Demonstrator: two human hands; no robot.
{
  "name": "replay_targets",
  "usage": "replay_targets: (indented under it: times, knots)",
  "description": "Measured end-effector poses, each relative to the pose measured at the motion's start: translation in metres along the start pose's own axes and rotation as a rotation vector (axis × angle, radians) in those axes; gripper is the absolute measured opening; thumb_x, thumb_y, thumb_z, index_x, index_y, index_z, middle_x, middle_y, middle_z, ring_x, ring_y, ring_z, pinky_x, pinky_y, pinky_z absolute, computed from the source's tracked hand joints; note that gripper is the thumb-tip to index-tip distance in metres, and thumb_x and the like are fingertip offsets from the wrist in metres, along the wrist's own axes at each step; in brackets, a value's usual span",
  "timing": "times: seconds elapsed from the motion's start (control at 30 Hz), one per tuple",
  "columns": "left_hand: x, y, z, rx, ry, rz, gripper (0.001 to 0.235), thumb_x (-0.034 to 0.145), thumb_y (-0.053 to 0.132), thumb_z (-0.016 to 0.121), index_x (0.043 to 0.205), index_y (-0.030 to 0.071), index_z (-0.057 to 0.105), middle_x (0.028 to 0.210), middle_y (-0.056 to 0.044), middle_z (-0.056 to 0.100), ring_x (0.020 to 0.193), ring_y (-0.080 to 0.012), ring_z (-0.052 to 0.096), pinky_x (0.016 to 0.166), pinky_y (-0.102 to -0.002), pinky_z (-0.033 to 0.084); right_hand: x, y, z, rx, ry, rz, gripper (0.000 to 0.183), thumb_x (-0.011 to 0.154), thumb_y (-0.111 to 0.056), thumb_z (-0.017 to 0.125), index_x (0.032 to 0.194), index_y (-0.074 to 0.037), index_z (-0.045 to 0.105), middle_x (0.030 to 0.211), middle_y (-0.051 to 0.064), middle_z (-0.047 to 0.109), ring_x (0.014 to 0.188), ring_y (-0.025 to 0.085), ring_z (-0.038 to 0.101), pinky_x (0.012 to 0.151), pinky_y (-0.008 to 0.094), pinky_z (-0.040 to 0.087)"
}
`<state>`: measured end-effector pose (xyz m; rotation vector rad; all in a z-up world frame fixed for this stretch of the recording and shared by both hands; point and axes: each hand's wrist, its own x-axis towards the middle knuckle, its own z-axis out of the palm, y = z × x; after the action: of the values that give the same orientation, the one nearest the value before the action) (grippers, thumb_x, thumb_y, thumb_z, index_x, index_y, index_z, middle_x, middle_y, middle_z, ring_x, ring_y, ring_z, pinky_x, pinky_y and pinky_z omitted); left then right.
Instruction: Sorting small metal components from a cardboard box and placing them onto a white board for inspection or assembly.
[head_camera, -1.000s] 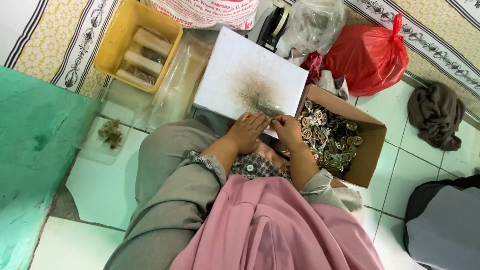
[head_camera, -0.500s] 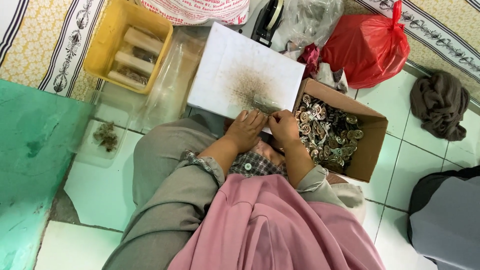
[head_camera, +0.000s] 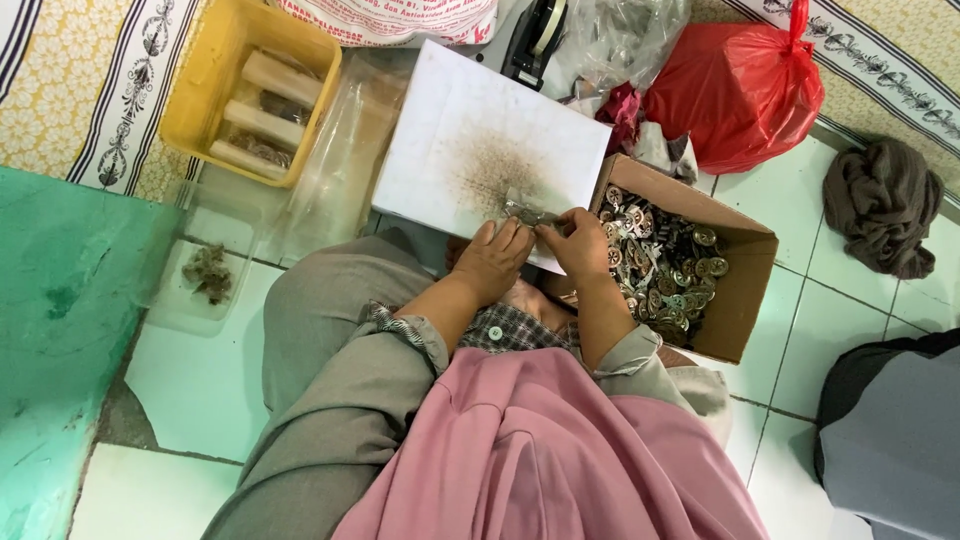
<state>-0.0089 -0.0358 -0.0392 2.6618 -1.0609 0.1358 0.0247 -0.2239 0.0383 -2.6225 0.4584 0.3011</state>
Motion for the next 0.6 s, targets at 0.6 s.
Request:
replay_targets:
  times: [0.6]
  knots:
    - [0.000, -0.003, -0.010, -0.021, 0.095, 0.002, 0.084, 0.085, 0.049, 0.069, 0.154, 0.010, 0.039, 0.146, -0.014, 0.041, 0.143, -0.0369, 0.029, 0.112, -0.057, 0.026, 0.017, -0.004, -0.017, -0.077, -0.161, 0.063, 0.048, 0.075, -0.056, 0.087, 0.097, -0.017, 0.069, 0.096, 0.005, 0.071, 0.101, 0.028, 0.071, 0.088, 0.042, 0.056]
